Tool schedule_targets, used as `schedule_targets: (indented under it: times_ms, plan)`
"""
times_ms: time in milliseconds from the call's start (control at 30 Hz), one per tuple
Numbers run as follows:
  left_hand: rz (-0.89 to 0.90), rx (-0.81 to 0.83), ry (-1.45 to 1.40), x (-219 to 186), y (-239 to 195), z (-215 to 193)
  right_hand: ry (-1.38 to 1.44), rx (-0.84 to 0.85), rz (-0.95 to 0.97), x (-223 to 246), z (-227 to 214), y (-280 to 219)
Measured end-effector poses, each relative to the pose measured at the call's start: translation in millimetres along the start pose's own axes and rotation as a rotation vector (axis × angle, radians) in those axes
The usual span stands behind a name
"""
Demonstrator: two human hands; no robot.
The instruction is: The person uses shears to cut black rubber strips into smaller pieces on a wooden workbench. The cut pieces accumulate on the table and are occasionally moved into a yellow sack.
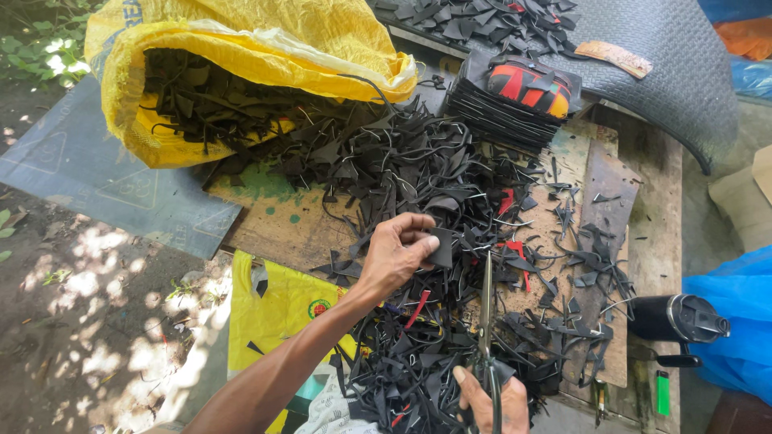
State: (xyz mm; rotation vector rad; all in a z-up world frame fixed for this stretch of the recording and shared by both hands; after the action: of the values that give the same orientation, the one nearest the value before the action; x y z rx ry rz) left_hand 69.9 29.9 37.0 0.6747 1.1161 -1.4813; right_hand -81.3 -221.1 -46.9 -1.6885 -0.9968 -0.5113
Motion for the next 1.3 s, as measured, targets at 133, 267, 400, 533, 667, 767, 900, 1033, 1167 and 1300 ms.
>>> schedule_targets:
  times_ms: [133, 267, 400, 533, 667, 767, 900, 1033, 1167, 1300]
  plan:
    - [0.067, 0.044, -0.069, 5.4, -2.3, 1.5, -0.112, 0.032, -0.165, 3.7, 4.8, -6.4]
    - [0.143, 0.117, 0.010, 8.2, -7.9, 5.9, -0.083, 0.058, -0.109, -18.0, 9.8, 0.9]
    - [0.094, 0.131, -0.021, 11.0, -15.9, 10.7, -0.097, 0.095, -0.263, -24.0, 19.2, -1.4]
    - [0.208, 0.175, -0.057, 1.7, -26.9, 21.6, -0.114, 0.085, -0.198, -33.6, 19.6, -11.0]
    - [0.203, 0.172, -0.092, -1.4, -37.8, 27.4, -0.043, 0.265, -0.165, -21.8, 30.3, 1.5]
    - [0.193, 0.161, -0.070, -3.4, -43.4, 31.9, -0.074, 0.253, -0.278, -2.7, 27.6, -0.8]
    - [0.214, 0.132, 0.004, -4.9, -48.5, 34.7, -0.109, 0.215, -0.229, 11.8, 24.5, -6.2]
    - [0.231, 0.138, -0.032, -4.4, -50.1, 36.5, -0.127, 0.195, -0.227, 23.5, 26.2, -5.2]
    - [0.223, 0.121, -0.047, -1.8, -51.2, 36.0, -0.160, 0.160, -0.291, 29.9, 26.1, -7.7]
    - [0.238, 0.131, -0.058, -1.0, -51.2, 36.8, -0.162, 0.159, -0.296, 33.7, 25.7, -11.5]
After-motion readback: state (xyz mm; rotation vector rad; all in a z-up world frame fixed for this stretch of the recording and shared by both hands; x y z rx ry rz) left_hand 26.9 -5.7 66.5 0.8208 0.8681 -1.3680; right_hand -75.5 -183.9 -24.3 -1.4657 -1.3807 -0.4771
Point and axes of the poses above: each hand's wrist, its own y-axis towards the middle knuckle, its own z-axis out of the palm, x = y × z, the point moved 6 cm from there along y, towards the middle knuckle, and after that the axes turned 12 degrees about -y, right-handed, at the moved point
